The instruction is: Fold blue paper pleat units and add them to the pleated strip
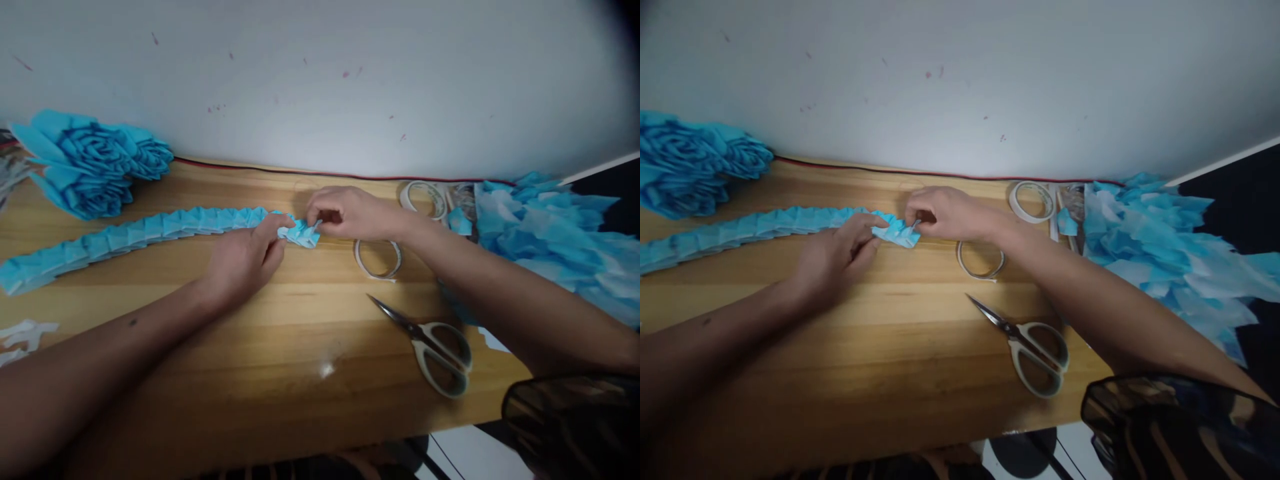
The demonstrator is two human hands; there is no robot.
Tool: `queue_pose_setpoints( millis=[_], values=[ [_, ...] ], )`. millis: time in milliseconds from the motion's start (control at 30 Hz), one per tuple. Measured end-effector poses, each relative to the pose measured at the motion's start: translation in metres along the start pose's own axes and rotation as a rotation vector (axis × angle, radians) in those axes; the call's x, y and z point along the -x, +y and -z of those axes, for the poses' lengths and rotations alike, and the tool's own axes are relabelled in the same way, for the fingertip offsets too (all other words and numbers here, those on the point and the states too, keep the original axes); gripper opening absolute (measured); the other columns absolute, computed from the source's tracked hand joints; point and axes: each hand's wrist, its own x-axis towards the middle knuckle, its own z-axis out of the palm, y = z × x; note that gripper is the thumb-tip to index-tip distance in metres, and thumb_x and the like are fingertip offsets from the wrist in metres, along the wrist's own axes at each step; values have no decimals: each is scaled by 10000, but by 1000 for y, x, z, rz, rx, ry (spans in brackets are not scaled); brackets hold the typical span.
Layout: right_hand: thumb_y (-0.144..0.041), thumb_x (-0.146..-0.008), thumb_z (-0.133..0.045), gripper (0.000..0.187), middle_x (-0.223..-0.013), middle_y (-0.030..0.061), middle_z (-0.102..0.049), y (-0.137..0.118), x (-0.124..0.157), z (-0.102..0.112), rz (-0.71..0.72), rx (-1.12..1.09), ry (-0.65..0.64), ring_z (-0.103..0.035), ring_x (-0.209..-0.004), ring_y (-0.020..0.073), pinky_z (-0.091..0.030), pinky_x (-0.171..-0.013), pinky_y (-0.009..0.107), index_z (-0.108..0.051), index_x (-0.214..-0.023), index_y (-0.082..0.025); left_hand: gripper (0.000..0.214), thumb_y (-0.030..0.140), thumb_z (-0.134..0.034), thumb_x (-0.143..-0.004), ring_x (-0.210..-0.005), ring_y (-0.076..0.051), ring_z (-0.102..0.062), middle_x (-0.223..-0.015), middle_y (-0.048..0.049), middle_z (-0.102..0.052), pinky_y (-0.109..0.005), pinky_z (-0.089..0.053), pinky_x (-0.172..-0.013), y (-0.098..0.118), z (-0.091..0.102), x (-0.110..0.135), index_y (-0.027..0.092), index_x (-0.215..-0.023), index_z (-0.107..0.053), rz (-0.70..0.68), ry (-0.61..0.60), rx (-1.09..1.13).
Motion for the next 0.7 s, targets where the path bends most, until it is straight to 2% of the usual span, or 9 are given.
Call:
queue_pose_setpoints(
  millis=[167, 267, 367, 467, 567, 700],
  values=[
    [-134, -813, -615, 167, -898, 21, -701, -19, 8, 1, -169, 85, 18, -586, -775, 145, -384, -695, 260, -686, -956, -182, 378, 244, -443, -996, -742, -176, -711, -899, -43, -809, -258, -453, -670, -3, -2, -1, 220, -1238, -733, -27, 10, 23],
    [-149, -807, -633, 283, -975, 29, -730, -27, 15, 4, -257, 76, -24, -615, -824, 161, -400, -723, 263, -688, -1082, -193, 400, 244, -423, -1005, -879, -201, -747, -1059, -66, -823, -275, -486, -738, -7, 0, -2, 225, -1222, -759, -75, 46, 53],
    [-136, -802, -640, 429, -1031, 26, -742, -34, 20, 6, -325, 67, -70, -629, -845, 162, -404, -727, 260, -673, -1222, -213, 399, 255, -419, -1017, -914, -219, -747, -1050, -63, -822, -289, -471, -719, -6, 9, -4, 239, -1207, -770, -91, 80, 34],
    [-191, -836, -657, 306, -970, 19, -741, -42, 22, 6, -428, 152, -77, -613, -796, 163, -367, -681, 265, -703, -1137, -219, 364, 260, -441, -1023, -903, -233, -730, -1002, -64, -810, -303, -407, -655, 1, 23, -6, 240, -1109, -795, -125, 47, -57],
    [-251, -870, -659, 127, -892, 17, -736, -50, 21, 2, -525, 206, -80, -598, -739, 155, -345, -654, 268, -714, -975, -207, 350, 265, -459, -1026, -864, -240, -701, -944, -74, -783, -315, -318, -602, 8, 33, -13, 241, -1071, -805, -171, -69, -172],
    [-243, -848, -680, 100, -866, 14, -748, -54, 18, -4, -611, 192, -55, -606, -721, 149, -364, -654, 261, -726, -928, -205, 362, 264, -461, -1016, -868, -236, -676, -965, -78, -775, -316, -294, -617, 11, 32, -33, 244, -1027, -823, -250, -156, -189]
  ],
)
